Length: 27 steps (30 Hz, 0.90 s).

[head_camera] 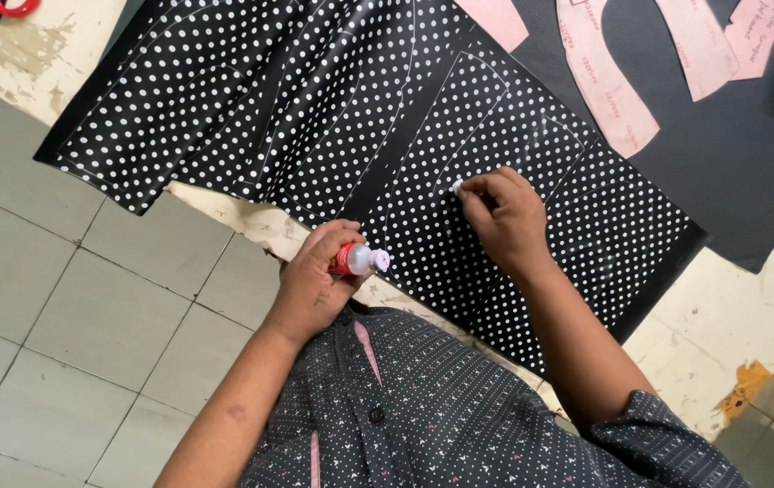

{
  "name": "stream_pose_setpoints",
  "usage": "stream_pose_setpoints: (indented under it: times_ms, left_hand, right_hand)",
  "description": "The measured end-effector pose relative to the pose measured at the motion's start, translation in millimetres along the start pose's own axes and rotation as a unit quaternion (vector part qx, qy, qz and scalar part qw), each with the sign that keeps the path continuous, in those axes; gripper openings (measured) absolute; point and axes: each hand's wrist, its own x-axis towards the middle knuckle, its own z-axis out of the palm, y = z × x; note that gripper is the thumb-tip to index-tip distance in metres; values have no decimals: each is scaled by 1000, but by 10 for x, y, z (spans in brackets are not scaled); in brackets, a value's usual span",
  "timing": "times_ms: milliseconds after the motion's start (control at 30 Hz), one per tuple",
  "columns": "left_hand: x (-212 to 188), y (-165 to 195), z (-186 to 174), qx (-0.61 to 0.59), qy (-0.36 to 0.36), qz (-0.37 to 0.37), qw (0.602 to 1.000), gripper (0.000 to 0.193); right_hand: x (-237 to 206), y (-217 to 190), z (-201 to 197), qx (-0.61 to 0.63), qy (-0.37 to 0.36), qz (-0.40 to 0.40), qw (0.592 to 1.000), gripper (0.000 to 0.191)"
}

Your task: The person uses a white marker to trace curved outlines on a black polka-dotted fabric laid on a worktable. They repeatedly cap and uncaps the marker while drawing multiple shapes across the fabric surface.

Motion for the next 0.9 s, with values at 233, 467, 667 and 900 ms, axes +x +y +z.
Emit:
stream_pose_setpoints:
  times_ms: [233,467,667,900]
  left_hand:
    - [-1,26,-16,6,1,2,1000,41]
    - [11,8,-14,20,15,14,1000,40]
    - [-3,-6,-17,18,18,19,1000,42]
    - [4,-17,-35,30,13,20,999,42]
  right_hand:
    - [83,-81,254,-27,19,-72,997,6]
    - [179,-58,168,-83,8,-116,990,1]
    - [192,-89,185,-84,-7,-129,988,3]
    - [244,-55,152,-116,-51,-118,985,2]
